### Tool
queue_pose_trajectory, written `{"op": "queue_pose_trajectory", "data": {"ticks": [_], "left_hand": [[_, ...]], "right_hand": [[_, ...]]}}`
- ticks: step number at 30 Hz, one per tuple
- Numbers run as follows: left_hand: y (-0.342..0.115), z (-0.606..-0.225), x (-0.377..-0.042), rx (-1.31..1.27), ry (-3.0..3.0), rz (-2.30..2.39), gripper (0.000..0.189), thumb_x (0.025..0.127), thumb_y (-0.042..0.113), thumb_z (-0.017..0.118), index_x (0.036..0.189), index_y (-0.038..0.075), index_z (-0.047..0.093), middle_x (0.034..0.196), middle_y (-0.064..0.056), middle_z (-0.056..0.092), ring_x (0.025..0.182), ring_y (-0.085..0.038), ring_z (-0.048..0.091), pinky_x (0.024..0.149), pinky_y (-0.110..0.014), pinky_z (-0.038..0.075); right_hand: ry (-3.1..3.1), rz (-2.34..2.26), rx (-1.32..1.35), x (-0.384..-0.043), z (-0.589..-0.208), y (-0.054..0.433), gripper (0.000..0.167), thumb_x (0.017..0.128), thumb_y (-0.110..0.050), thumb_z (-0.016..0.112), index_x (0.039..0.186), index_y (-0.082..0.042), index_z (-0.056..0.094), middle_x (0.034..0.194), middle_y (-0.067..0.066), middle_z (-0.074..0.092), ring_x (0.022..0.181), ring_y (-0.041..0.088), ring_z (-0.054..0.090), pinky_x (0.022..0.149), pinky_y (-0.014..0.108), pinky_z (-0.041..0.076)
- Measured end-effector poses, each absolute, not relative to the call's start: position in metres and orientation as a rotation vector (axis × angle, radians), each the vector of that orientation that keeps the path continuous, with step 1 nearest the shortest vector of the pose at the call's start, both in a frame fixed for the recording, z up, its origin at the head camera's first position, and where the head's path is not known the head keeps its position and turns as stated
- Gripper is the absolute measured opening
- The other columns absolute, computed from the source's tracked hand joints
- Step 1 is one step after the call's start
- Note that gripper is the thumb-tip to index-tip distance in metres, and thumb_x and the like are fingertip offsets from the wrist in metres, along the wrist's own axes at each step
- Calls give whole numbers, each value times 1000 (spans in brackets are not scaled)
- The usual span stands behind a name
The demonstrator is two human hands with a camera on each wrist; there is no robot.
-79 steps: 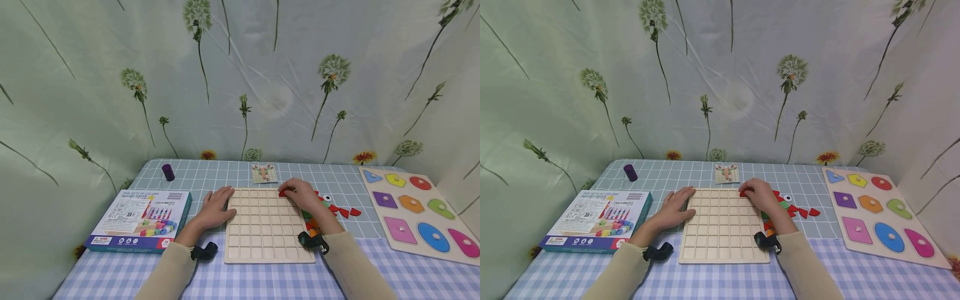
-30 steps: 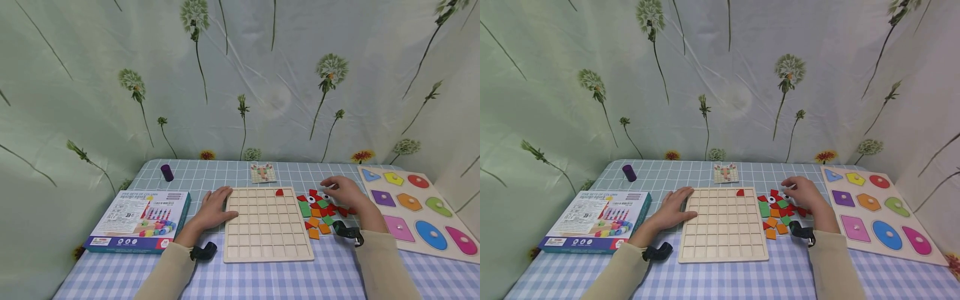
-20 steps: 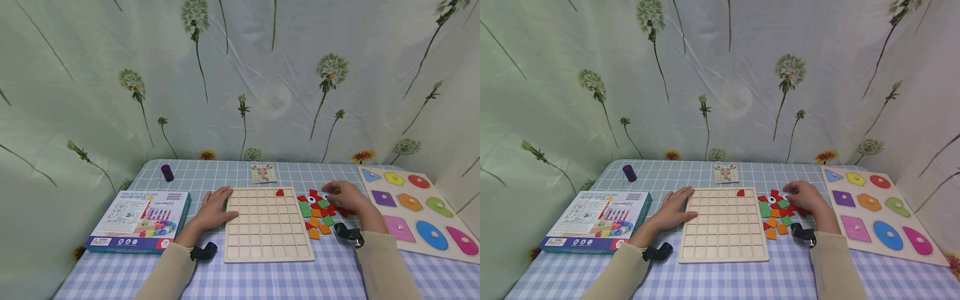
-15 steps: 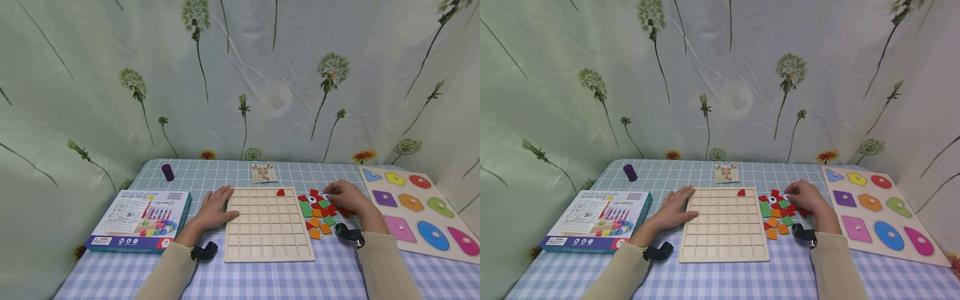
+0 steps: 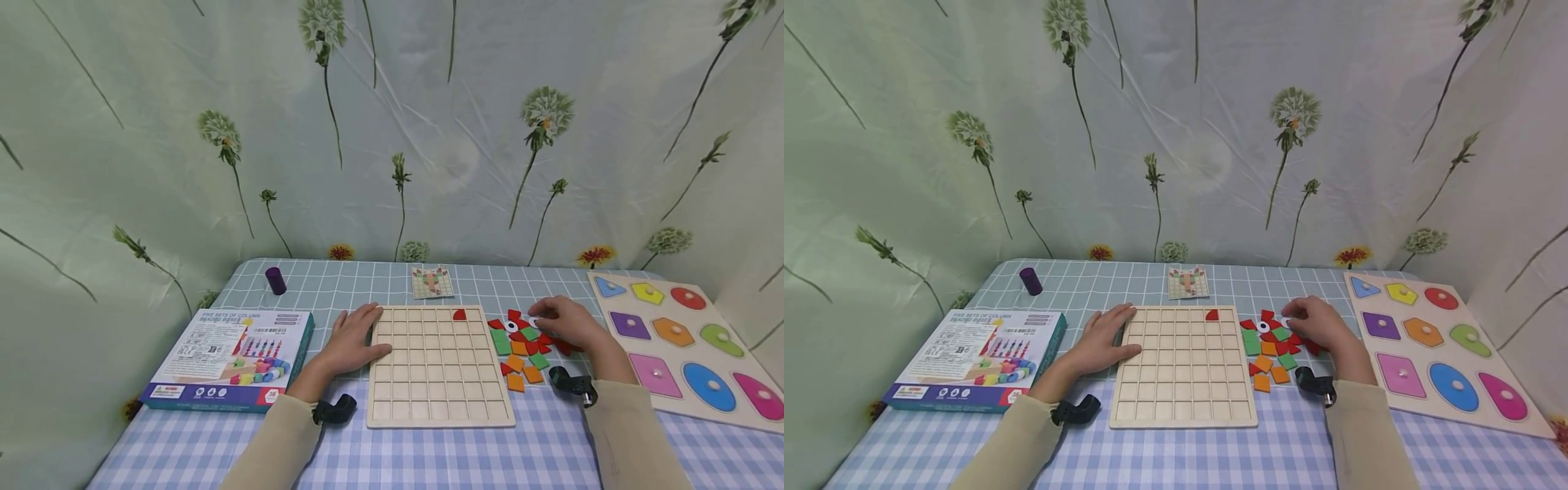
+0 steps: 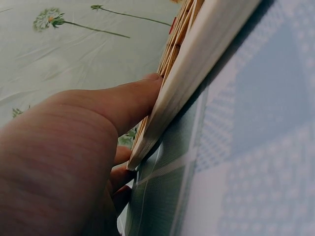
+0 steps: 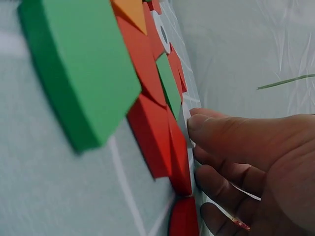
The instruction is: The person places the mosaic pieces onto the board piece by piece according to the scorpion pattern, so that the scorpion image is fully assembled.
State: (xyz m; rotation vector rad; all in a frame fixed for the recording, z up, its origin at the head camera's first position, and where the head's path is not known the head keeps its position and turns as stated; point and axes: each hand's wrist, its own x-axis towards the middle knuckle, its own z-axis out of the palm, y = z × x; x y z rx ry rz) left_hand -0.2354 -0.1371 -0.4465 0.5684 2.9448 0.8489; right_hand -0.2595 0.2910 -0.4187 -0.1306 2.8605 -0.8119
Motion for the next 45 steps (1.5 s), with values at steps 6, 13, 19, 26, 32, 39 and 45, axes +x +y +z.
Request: {"op": "queue_pose_trajectory", "data": {"ticks": [6,13,19,26,32,39,45], "left_hand": [[-138,-447,-235,565,2947,835,77,90,40,71,153,7,39,161,-14,35,151,-35,30,122,-63,10],[-137,-445,-234,561,2948,841,77,90,41,71,153,8,39,161,-14,35,150,-35,30,122,-62,11],[-137,-446,-235,567,2947,837,77,91,41,70,153,8,39,161,-14,35,150,-34,30,122,-62,11],[-137,-447,-236,565,2942,833,78,91,42,70,154,9,38,161,-13,35,151,-34,30,122,-62,10],[-137,-448,-236,569,2948,819,78,91,42,69,154,9,38,161,-13,34,151,-34,29,122,-62,10],[-137,-448,-236,570,2939,831,77,91,41,70,154,10,38,162,-13,34,151,-34,29,123,-62,10],[-138,-450,-235,575,2947,829,77,91,41,69,154,9,38,161,-13,34,150,-35,30,122,-62,10]], "right_hand": [[2891,-816,-162,-260,-420,283,30,94,-17,65,122,-4,66,120,25,62,105,38,58,93,55,53],[2954,-801,-213,-264,-426,271,30,94,-23,68,122,-11,70,122,25,59,110,41,56,92,54,53],[2965,-836,-205,-267,-429,262,18,95,-19,67,108,-10,75,115,21,62,105,38,58,92,53,53],[2956,-811,-239,-268,-424,252,25,95,-21,67,116,-10,71,118,21,61,103,37,58,92,53,53],[2981,-735,-296,-268,-424,244,28,94,-23,69,120,-14,71,118,20,60,105,38,59,92,53,54],[3007,-778,-293,-266,-428,244,21,93,-20,70,112,-10,72,114,19,61,101,36,58,92,53,53],[2981,-874,-274,-269,-428,243,16,94,-15,69,109,-8,66,107,15,66,94,28,60,90,48,55]]}}
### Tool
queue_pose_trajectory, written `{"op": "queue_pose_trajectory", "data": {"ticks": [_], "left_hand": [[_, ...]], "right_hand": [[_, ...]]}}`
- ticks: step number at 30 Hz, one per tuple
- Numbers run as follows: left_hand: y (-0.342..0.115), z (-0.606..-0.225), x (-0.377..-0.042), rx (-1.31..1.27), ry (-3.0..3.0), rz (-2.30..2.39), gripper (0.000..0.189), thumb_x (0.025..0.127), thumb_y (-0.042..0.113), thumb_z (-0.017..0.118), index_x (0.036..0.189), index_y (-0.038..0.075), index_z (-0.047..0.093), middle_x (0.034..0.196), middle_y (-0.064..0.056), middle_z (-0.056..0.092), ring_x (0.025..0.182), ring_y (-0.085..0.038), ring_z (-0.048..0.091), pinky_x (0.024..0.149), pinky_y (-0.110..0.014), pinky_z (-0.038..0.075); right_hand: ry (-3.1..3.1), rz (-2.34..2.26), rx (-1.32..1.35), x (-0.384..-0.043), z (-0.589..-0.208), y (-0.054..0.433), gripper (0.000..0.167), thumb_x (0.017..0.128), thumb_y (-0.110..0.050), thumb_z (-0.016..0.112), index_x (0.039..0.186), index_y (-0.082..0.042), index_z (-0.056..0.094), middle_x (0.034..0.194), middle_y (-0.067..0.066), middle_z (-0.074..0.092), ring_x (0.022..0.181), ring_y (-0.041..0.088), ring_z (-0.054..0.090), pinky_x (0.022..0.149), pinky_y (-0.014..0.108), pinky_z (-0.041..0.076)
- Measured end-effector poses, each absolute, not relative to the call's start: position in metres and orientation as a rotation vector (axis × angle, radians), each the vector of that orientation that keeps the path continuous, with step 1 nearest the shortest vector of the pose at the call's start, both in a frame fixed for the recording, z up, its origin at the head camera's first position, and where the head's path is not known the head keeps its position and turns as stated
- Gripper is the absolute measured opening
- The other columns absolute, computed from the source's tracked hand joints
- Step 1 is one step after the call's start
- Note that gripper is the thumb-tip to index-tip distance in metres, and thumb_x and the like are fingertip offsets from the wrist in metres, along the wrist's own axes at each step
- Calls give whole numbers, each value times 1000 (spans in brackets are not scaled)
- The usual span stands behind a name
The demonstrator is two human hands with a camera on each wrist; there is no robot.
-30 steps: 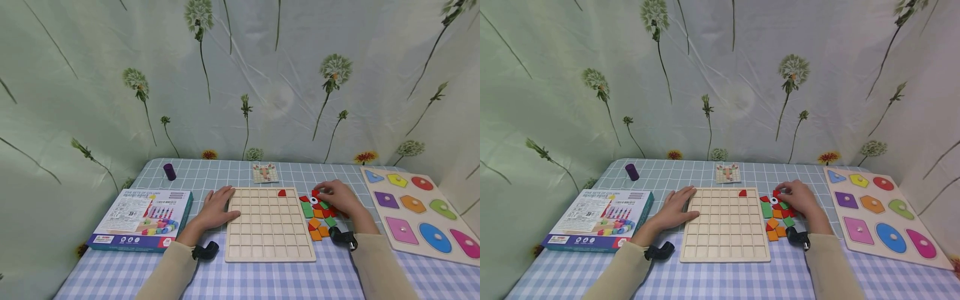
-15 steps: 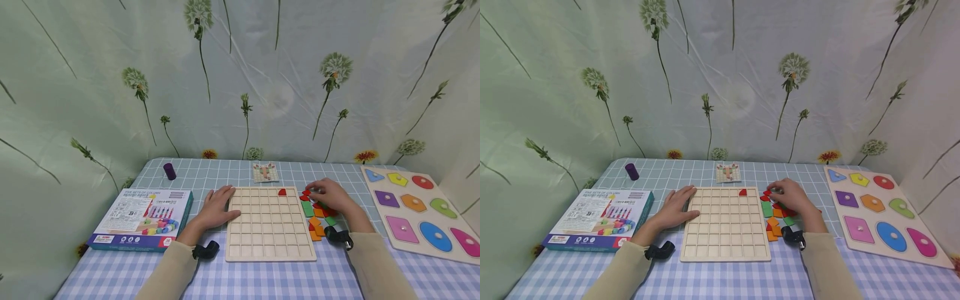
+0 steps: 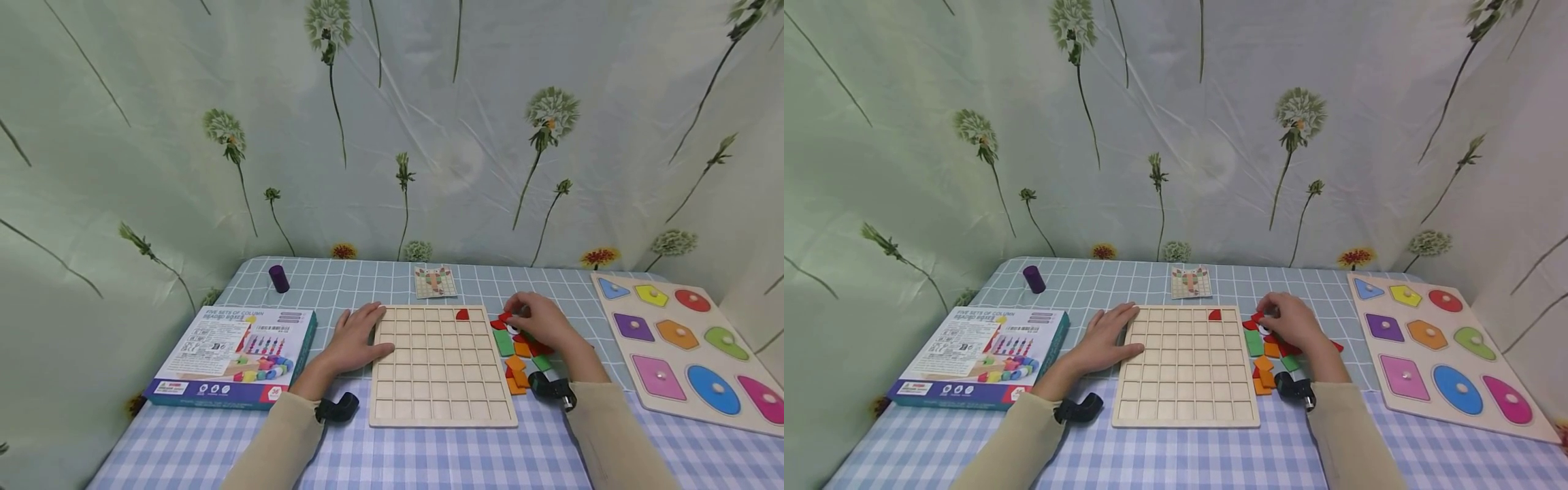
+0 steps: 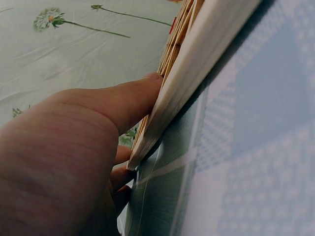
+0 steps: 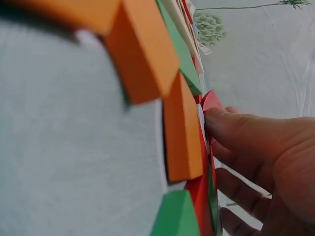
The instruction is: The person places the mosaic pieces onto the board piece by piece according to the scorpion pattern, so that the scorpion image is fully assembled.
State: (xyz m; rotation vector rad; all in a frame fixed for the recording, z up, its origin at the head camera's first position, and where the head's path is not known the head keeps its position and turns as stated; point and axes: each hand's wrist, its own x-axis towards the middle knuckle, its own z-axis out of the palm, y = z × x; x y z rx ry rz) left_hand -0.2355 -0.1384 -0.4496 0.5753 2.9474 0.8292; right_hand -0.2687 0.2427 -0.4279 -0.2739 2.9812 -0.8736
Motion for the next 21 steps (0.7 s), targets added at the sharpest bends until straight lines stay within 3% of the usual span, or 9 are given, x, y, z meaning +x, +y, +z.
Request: {"op": "queue_pose_trajectory", "data": {"ticks": [5,14,21], "left_hand": [[-138,-449,-236,576,2948,832,77,91,41,70,154,9,38,161,-13,34,150,-34,30,122,-62,10],[-137,-449,-237,575,2960,812,77,91,42,70,154,9,38,161,-13,34,150,-34,30,122,-62,10],[-137,-447,-236,562,2949,812,78,91,42,70,155,10,37,162,-13,34,151,-34,29,123,-62,10]], "right_hand": [[2963,-940,-228,-269,-424,243,13,95,-12,66,108,-8,64,98,11,66,91,25,58,85,39,52],[2959,-1039,-210,-266,-411,248,18,99,-12,61,116,-8,63,111,15,66,99,28,60,88,40,56],[2912,-1115,-266,-265,-403,241,20,98,-13,62,118,-7,62,107,13,67,96,25,60,84,34,55]]}}
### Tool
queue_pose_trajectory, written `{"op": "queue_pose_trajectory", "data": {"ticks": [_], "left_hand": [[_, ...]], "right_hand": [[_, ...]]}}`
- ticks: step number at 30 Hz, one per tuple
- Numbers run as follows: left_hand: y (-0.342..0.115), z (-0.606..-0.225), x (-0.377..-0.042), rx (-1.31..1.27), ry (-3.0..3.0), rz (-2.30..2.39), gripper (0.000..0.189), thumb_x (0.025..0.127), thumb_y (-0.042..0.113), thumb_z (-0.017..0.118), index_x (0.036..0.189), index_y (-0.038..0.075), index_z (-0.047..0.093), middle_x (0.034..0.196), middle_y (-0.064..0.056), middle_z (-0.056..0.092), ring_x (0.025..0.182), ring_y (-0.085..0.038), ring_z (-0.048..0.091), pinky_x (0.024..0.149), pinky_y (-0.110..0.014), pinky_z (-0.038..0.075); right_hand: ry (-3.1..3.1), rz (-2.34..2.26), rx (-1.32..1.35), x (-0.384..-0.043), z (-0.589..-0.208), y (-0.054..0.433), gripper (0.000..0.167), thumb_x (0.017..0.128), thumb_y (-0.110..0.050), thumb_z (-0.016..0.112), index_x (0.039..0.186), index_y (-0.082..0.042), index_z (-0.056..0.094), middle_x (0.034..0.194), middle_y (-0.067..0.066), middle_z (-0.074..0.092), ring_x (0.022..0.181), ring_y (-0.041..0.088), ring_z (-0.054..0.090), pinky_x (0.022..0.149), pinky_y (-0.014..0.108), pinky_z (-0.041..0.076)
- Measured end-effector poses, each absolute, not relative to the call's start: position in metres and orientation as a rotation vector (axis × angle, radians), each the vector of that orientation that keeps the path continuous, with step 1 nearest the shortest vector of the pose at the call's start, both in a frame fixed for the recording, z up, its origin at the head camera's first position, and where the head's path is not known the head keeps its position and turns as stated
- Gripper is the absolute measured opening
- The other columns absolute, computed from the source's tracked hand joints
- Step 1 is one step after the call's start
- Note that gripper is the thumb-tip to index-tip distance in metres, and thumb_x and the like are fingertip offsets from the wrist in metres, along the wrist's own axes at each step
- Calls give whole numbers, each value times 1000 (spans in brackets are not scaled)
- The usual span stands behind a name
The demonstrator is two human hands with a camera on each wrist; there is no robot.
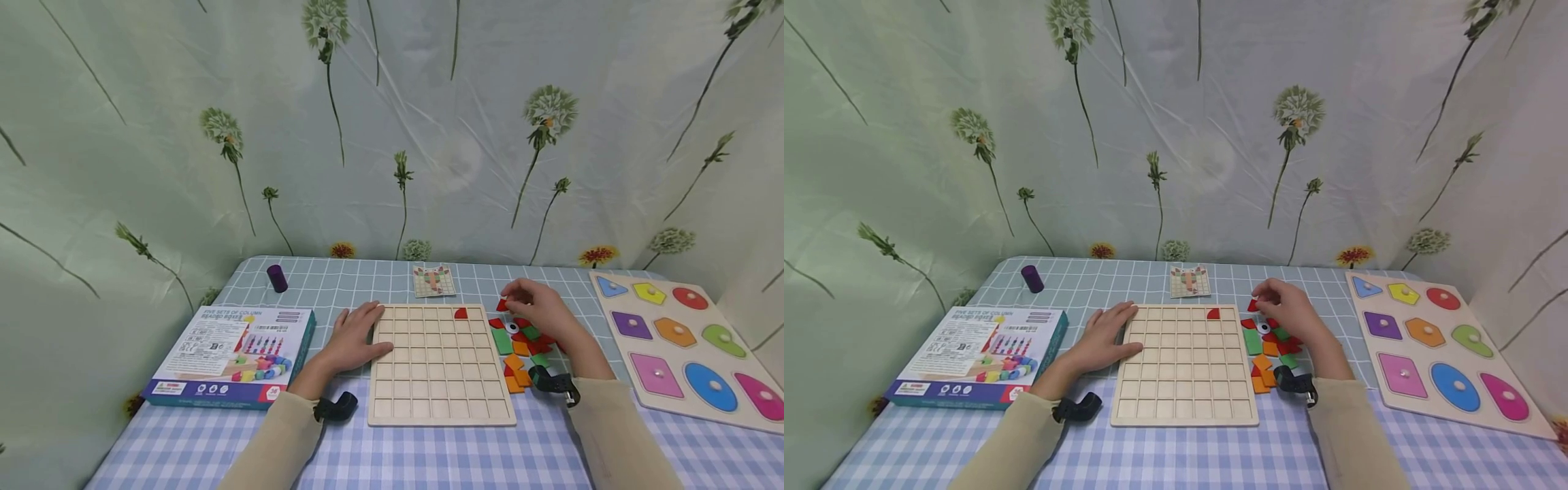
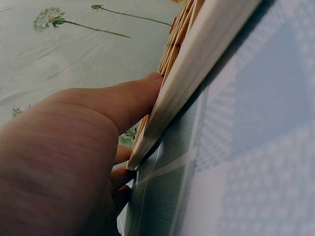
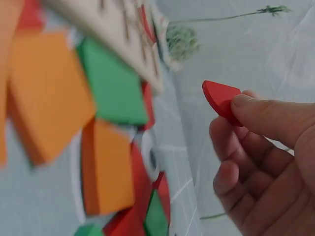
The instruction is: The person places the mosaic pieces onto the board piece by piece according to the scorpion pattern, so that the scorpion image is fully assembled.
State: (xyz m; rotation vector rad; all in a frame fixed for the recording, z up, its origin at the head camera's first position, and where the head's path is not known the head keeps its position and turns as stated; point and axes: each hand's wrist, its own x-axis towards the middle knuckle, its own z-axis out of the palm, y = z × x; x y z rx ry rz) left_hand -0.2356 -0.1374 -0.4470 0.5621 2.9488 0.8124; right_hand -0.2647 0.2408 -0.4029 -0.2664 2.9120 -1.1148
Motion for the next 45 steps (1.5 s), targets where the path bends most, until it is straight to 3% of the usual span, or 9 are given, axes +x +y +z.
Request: {"op": "queue_pose_trajectory", "data": {"ticks": [7,14,26,34,45], "left_hand": [[-138,-445,-235,553,2945,822,78,91,41,70,154,10,38,162,-13,34,151,-34,29,123,-62,10],[-137,-447,-235,557,2946,827,78,91,42,70,154,9,38,162,-13,34,151,-34,29,123,-62,10],[-138,-447,-235,578,2945,828,78,91,41,70,154,9,38,162,-13,34,151,-35,29,123,-62,10],[-138,-447,-235,576,2949,821,77,92,41,70,154,9,38,162,-13,34,151,-35,29,123,-62,9],[-137,-447,-235,570,2951,822,77,91,41,70,154,9,38,162,-13,34,151,-34,29,123,-62,9]], "right_hand": [[2843,-1139,-324,-263,-400,229,16,98,-13,63,111,-6,66,106,13,69,92,23,61,82,34,55],[2774,-1094,-310,-264,-404,214,13,97,-11,62,108,-8,68,101,11,67,86,22,58,72,30,54],[2791,-991,-360,-264,-410,206,16,95,-10,64,107,-13,74,102,8,70,88,21,58,76,29,51],[2785,-967,-415,-263,-411,204,17,93,-11,68,108,-10,76,108,11,72,93,23,64,82,37,57],[2745,-970,-452,-263,-408,203,21,97,-12,63,115,-9,73,114,11,72,95,21,61,83,34,58]]}}
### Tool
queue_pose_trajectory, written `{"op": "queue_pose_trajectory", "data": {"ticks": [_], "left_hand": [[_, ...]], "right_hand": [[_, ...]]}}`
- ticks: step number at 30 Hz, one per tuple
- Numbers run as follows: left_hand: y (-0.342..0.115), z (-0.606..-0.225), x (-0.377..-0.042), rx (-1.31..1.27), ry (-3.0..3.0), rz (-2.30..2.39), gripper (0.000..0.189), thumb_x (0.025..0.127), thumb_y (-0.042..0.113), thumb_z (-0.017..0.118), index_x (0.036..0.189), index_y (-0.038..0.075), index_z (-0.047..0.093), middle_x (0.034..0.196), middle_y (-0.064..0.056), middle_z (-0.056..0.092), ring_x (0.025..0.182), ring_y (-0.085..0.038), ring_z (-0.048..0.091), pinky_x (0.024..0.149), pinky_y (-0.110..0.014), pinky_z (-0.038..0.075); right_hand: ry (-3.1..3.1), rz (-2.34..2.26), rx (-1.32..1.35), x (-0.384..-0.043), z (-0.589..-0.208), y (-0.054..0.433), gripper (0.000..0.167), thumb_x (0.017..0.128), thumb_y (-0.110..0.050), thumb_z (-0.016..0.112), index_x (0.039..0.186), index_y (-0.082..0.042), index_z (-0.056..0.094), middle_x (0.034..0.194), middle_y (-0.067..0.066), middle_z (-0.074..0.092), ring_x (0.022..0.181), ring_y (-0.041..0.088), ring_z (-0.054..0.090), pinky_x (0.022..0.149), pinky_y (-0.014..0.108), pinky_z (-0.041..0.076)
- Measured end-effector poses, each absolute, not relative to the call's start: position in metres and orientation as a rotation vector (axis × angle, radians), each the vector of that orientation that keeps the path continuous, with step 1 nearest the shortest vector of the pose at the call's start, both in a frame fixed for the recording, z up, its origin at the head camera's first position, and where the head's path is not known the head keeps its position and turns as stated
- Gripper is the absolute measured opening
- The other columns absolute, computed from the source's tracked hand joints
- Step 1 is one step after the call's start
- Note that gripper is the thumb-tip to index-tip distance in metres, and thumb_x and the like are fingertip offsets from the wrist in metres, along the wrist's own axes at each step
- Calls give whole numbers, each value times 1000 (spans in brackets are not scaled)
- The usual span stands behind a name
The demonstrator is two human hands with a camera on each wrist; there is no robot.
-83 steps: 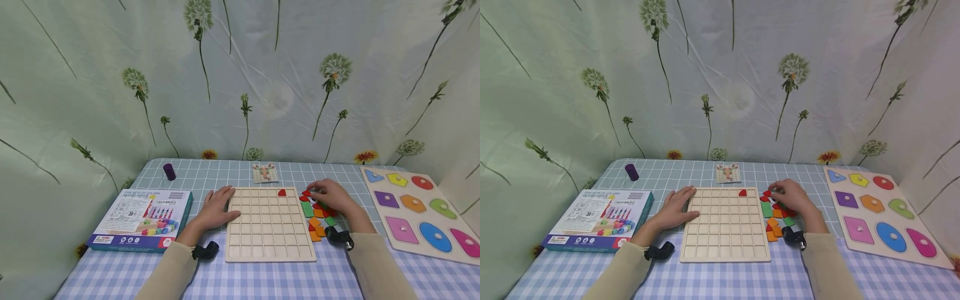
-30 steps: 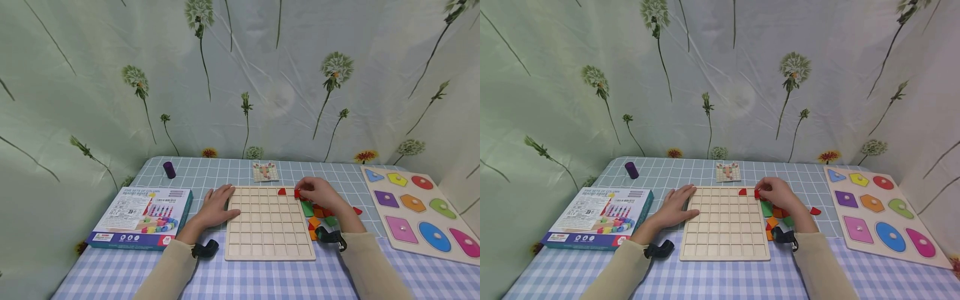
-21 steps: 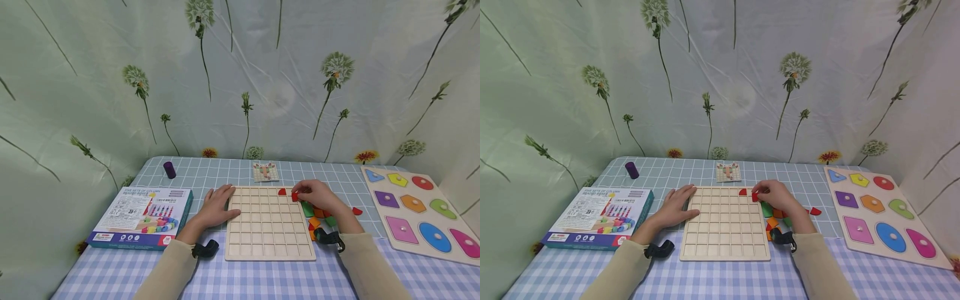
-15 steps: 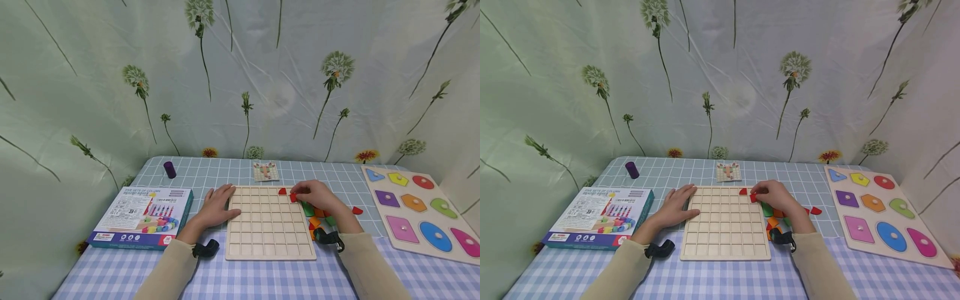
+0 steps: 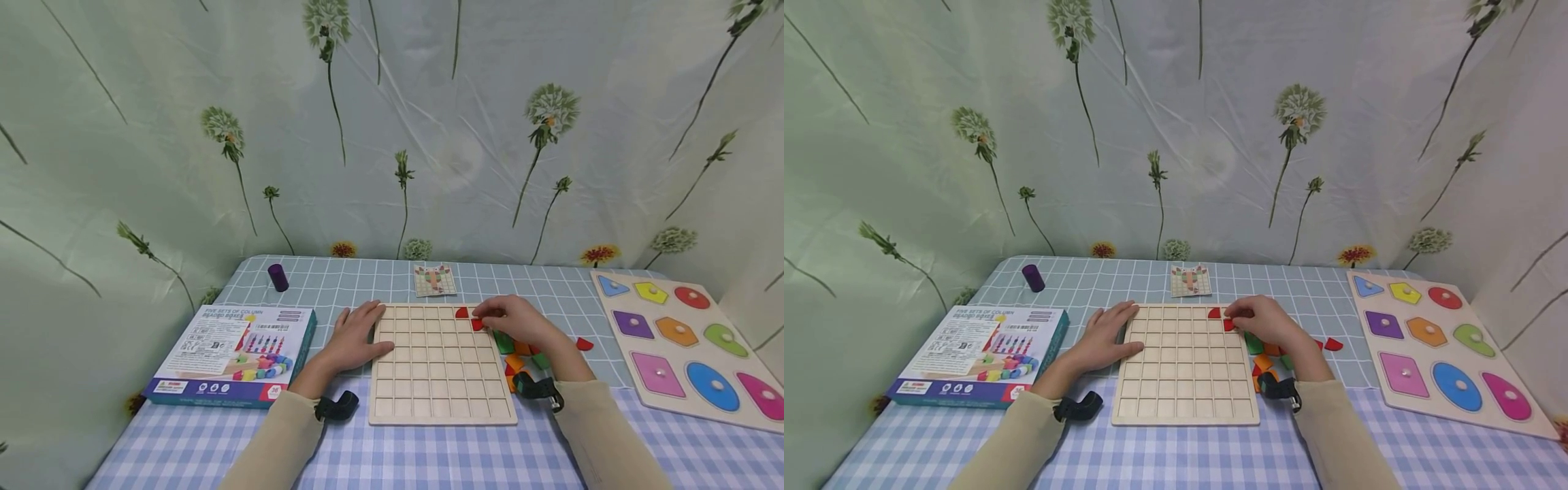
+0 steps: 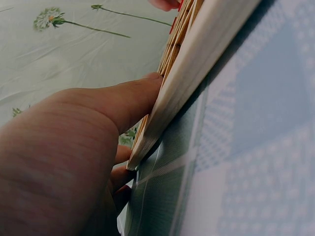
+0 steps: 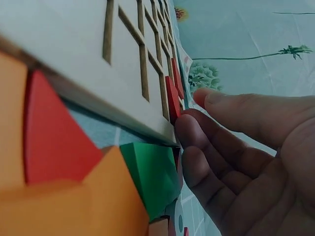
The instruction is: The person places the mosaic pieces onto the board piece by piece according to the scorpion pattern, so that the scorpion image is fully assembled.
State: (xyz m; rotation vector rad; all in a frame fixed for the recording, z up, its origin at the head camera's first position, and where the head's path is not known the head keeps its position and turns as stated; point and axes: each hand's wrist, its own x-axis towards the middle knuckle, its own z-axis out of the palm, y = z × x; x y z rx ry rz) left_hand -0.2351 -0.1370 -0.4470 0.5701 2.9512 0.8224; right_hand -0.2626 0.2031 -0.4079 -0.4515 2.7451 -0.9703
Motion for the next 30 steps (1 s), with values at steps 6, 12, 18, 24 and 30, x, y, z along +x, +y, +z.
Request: {"op": "queue_pose_trajectory", "data": {"ticks": [6,12,18,24,30], "left_hand": [[-138,-449,-236,574,2950,830,77,91,41,70,154,9,38,162,-13,34,151,-35,29,122,-62,9],[-139,-448,-236,583,2936,835,78,91,42,69,155,10,37,162,-12,33,151,-34,28,123,-62,8],[-140,-449,-236,587,2926,834,78,92,42,69,155,10,36,163,-12,32,152,-34,28,123,-61,7],[-140,-449,-236,590,2929,841,78,91,42,70,155,10,37,162,-13,33,151,-35,29,123,-62,8],[-139,-449,-236,582,2930,838,78,92,43,69,155,11,36,163,-12,32,152,-34,27,123,-61,6]], "right_hand": [[2726,-1009,-400,-261,-403,209,26,98,-17,62,122,-11,70,117,12,69,99,23,60,81,33,58],[2779,-996,-376,-263,-400,225,26,97,-17,63,121,-10,69,112,13,67,93,23,61,73,30,56],[2788,-933,-310,-263,-401,238,28,95,-17,66,122,-10,68,112,13,65,94,24,61,81,35,57],[2788,-826,-315,-261,-404,246,26,91,-14,71,117,-10,71,108,13,64,96,27,60,84,41,57],[2769,-803,-322,-261,-409,250,19,91,-13,71,109,-9,72,105,11,66,93,25,57,84,42,55]]}}
